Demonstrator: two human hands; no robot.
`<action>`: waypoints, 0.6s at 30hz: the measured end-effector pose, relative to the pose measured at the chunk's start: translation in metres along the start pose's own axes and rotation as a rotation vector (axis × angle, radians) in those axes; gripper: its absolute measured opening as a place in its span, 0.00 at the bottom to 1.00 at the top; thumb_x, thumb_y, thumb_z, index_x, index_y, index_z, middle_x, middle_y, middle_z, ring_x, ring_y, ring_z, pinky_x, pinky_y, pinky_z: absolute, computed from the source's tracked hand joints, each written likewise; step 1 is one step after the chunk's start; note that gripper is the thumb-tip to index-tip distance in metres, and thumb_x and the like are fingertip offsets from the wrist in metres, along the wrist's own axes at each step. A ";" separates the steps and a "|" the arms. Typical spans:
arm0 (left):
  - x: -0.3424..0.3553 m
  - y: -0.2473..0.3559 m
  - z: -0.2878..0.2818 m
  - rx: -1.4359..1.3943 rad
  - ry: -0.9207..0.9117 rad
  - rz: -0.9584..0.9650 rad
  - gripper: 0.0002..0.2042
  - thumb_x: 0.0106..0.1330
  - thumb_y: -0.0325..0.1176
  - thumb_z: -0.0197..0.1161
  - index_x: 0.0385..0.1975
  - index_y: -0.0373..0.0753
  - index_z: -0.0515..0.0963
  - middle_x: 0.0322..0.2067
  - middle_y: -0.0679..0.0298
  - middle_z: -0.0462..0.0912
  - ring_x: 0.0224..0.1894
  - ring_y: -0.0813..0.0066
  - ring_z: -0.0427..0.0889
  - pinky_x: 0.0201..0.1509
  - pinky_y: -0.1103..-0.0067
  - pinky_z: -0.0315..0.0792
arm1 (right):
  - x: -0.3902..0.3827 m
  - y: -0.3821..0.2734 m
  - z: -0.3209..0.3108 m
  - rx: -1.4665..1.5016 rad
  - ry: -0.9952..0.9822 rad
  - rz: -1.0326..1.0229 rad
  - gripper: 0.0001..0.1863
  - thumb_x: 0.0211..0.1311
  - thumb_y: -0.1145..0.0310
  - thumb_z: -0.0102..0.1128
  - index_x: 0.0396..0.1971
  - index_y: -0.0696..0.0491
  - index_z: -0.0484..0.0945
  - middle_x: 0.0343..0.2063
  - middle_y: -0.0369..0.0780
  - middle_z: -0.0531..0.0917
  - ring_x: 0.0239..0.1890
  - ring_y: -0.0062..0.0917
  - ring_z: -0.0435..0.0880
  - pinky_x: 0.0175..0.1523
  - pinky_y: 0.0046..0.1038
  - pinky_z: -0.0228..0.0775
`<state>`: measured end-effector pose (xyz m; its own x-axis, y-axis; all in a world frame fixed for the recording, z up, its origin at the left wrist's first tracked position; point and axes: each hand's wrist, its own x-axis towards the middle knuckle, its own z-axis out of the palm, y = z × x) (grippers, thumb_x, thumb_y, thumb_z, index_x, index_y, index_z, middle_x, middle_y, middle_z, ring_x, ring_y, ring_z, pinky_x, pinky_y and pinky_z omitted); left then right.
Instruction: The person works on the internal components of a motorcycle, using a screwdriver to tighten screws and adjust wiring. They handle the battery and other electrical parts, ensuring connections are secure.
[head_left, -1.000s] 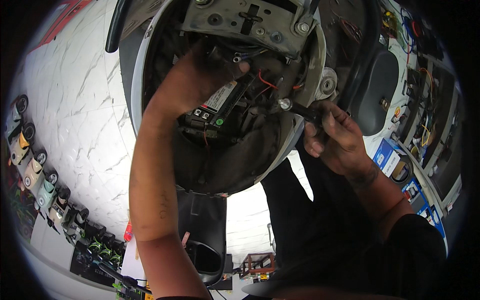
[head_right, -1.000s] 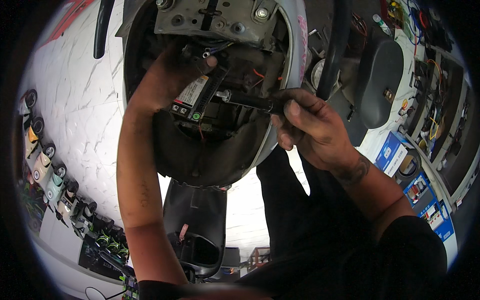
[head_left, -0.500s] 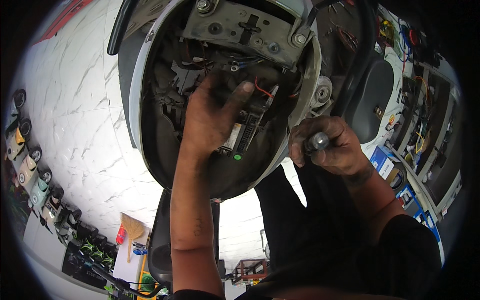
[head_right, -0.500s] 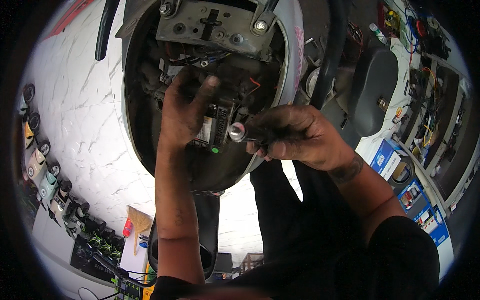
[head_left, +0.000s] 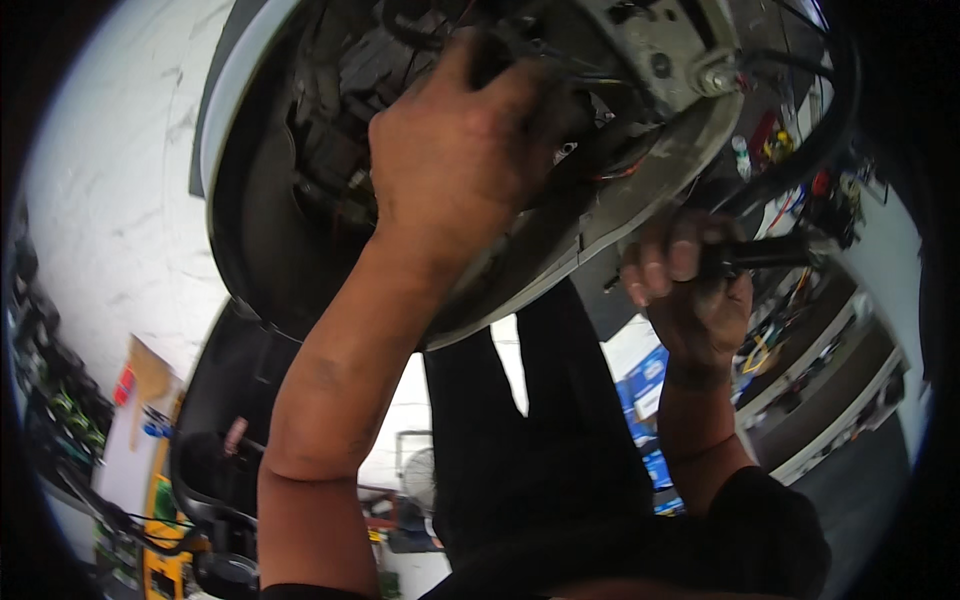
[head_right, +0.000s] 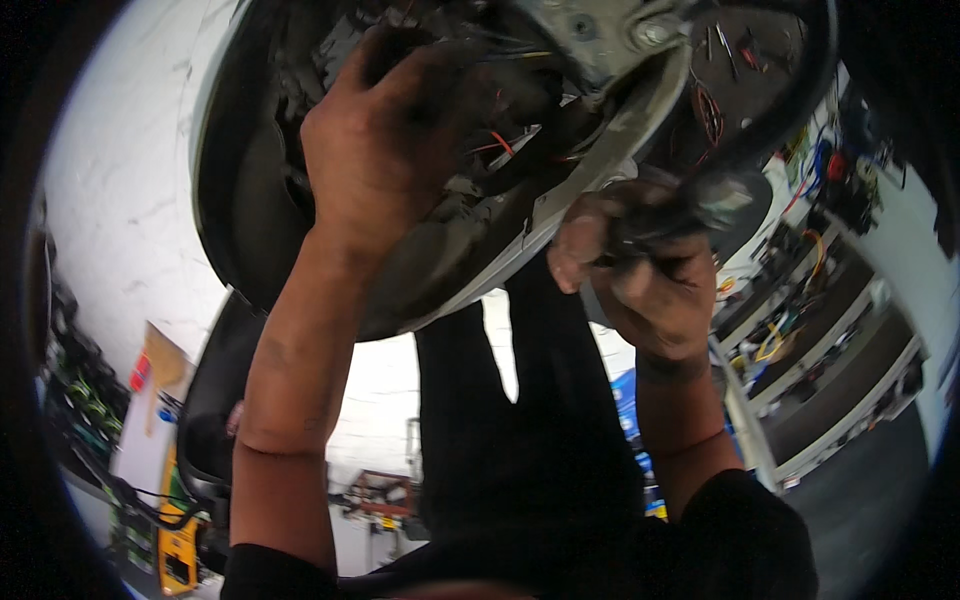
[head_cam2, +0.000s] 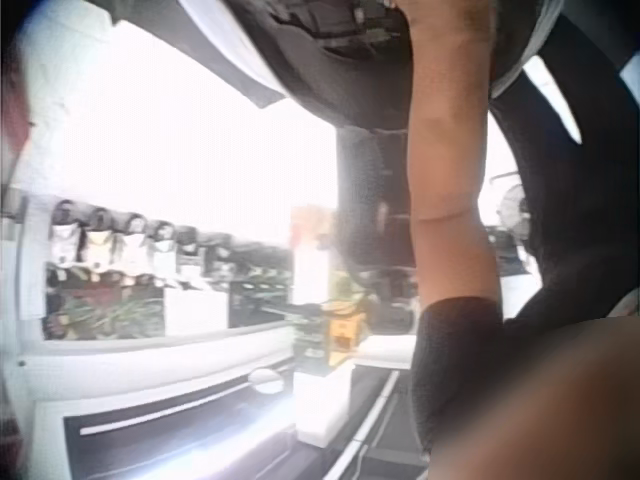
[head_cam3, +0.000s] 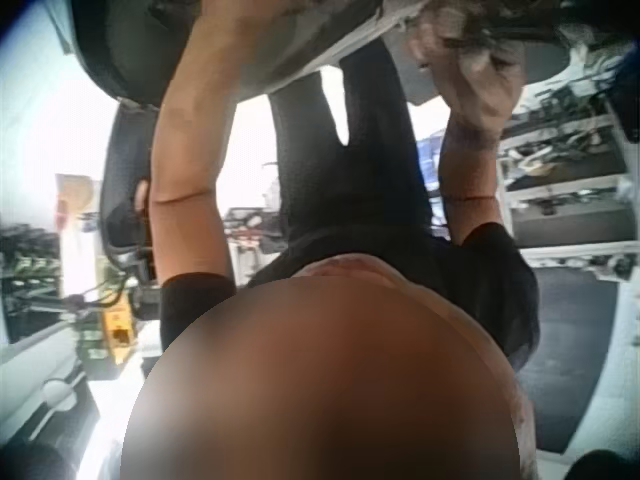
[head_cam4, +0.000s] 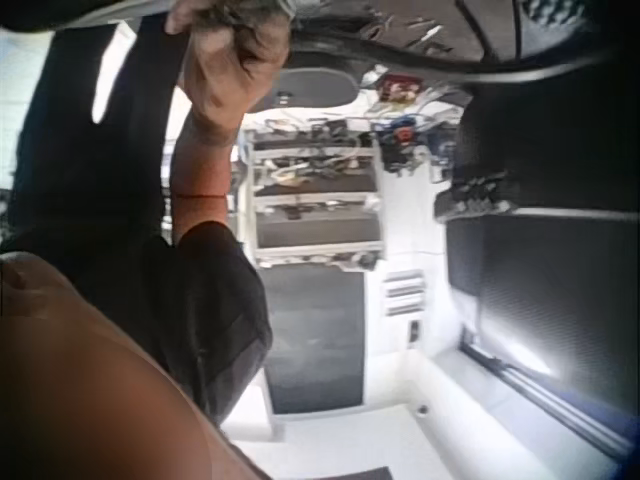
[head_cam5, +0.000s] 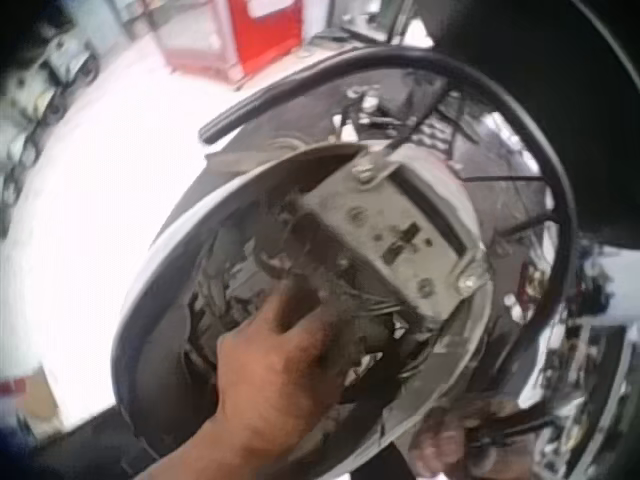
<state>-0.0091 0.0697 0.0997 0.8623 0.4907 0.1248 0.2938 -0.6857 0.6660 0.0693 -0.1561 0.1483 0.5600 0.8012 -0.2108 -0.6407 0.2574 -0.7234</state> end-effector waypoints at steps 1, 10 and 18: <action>-0.005 0.004 0.003 -0.009 0.042 0.000 0.14 0.62 0.40 0.74 0.47 0.51 0.87 0.50 0.57 0.84 0.39 0.54 0.91 0.37 0.64 0.85 | 0.001 -0.003 -0.002 0.012 -0.011 -0.012 0.24 0.72 0.64 0.68 0.63 0.58 0.75 0.46 0.44 0.83 0.44 0.30 0.82 0.44 0.34 0.77; -0.039 0.017 0.007 -0.383 -0.091 -0.332 0.13 0.66 0.35 0.75 0.45 0.35 0.88 0.46 0.52 0.87 0.43 0.57 0.90 0.49 0.68 0.82 | -0.005 -0.017 -0.013 -0.078 -0.004 0.048 0.24 0.72 0.66 0.68 0.64 0.55 0.75 0.49 0.42 0.83 0.51 0.33 0.80 0.47 0.36 0.79; -0.024 0.002 0.003 -0.692 -0.356 -0.452 0.16 0.73 0.40 0.70 0.51 0.34 0.85 0.40 0.52 0.90 0.42 0.67 0.89 0.50 0.73 0.80 | -0.011 -0.018 -0.001 -0.304 0.183 0.160 0.23 0.67 0.60 0.74 0.50 0.62 0.78 0.41 0.47 0.83 0.41 0.36 0.83 0.42 0.36 0.76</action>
<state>-0.0281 0.0544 0.0955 0.8353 0.3605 -0.4152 0.4212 0.0659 0.9046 0.0751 -0.1697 0.1628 0.5678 0.7015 -0.4306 -0.5581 -0.0565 -0.8279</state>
